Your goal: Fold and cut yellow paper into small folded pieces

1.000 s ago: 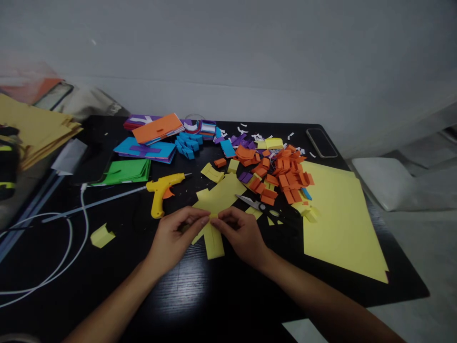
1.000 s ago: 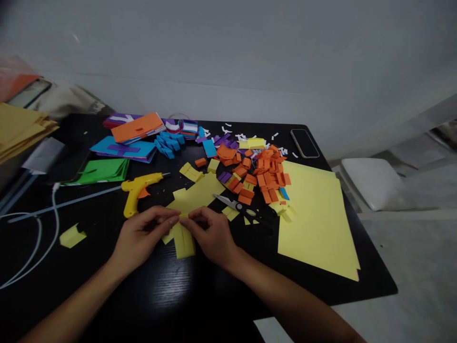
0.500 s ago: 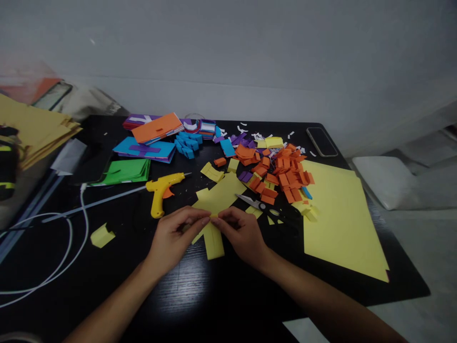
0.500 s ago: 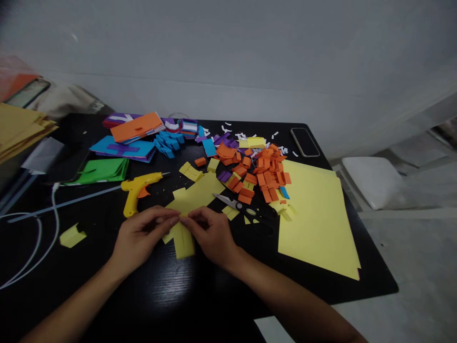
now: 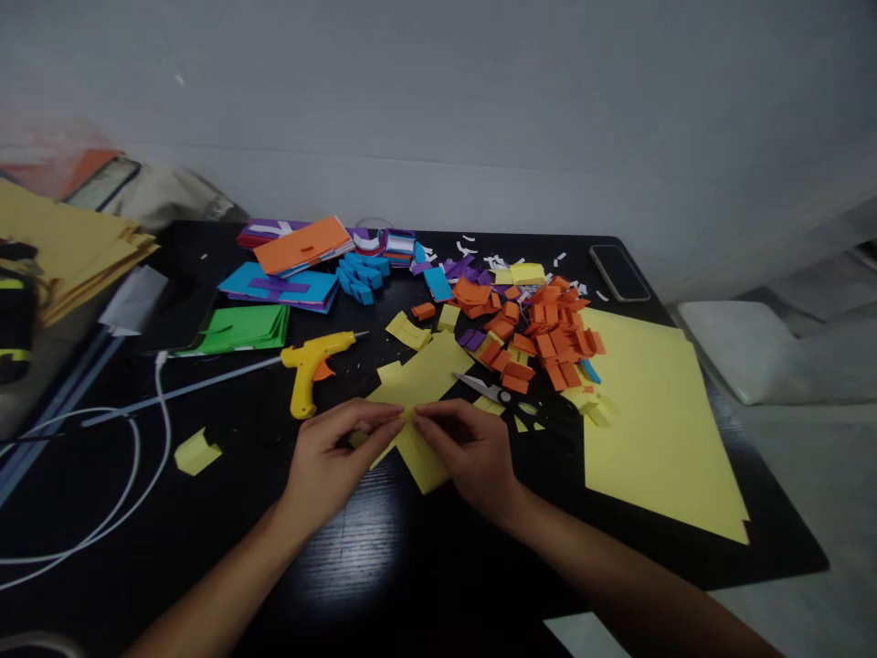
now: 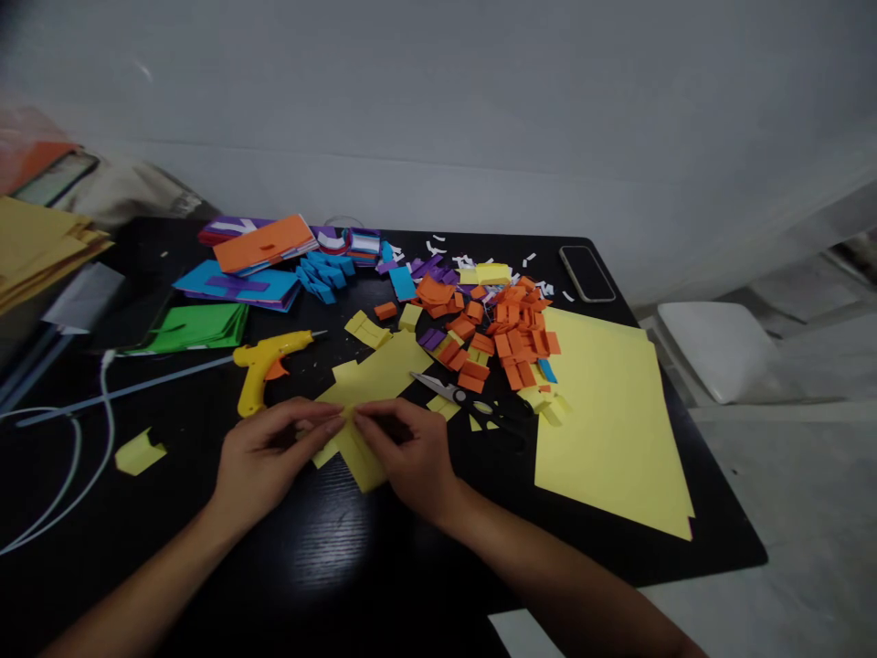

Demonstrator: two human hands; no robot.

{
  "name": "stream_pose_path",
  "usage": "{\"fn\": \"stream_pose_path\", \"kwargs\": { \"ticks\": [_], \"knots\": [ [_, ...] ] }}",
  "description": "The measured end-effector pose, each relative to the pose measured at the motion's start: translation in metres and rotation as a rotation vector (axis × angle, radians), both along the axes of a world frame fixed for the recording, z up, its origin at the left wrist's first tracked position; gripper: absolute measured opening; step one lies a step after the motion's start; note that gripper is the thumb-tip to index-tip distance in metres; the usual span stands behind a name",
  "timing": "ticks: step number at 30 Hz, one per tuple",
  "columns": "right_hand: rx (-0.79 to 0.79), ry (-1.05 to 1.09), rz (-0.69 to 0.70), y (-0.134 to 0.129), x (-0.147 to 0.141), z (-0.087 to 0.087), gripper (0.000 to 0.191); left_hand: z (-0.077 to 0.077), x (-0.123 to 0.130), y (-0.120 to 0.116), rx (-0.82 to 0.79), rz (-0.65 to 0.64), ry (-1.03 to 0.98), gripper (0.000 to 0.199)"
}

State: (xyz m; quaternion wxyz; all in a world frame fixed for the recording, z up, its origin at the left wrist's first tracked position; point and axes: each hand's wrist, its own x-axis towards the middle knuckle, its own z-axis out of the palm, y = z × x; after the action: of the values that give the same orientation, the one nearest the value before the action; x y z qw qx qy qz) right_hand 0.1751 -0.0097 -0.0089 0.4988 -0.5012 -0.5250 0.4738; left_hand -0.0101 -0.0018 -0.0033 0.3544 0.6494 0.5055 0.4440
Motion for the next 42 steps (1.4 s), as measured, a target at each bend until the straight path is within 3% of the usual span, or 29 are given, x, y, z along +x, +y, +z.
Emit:
{"fn": "stream_pose_path", "kwargs": {
  "ticks": [6, 28, 33, 42],
  "knots": [
    [0.013, -0.009, 0.003, 0.0004, 0.0005, -0.0004, 0.008, 0.0009, 0.0014, 0.0005, 0.037, -0.019, 0.008, 0.006],
    [0.048, -0.067, 0.058, -0.0003, 0.0009, -0.0033, 0.010, 0.0028, 0.0051, 0.0012, -0.097, 0.009, -0.063, 0.006],
    [0.049, -0.091, 0.072, -0.0002, 0.0012, -0.0043, 0.010, 0.0050, 0.0058, 0.0032, -0.164, -0.079, -0.067, 0.010],
    [0.059, -0.092, 0.072, 0.0004, 0.0007, -0.0046, 0.008, -0.0005, 0.0019, 0.0028, -0.194, -0.105, -0.021, 0.015]
  ]
}}
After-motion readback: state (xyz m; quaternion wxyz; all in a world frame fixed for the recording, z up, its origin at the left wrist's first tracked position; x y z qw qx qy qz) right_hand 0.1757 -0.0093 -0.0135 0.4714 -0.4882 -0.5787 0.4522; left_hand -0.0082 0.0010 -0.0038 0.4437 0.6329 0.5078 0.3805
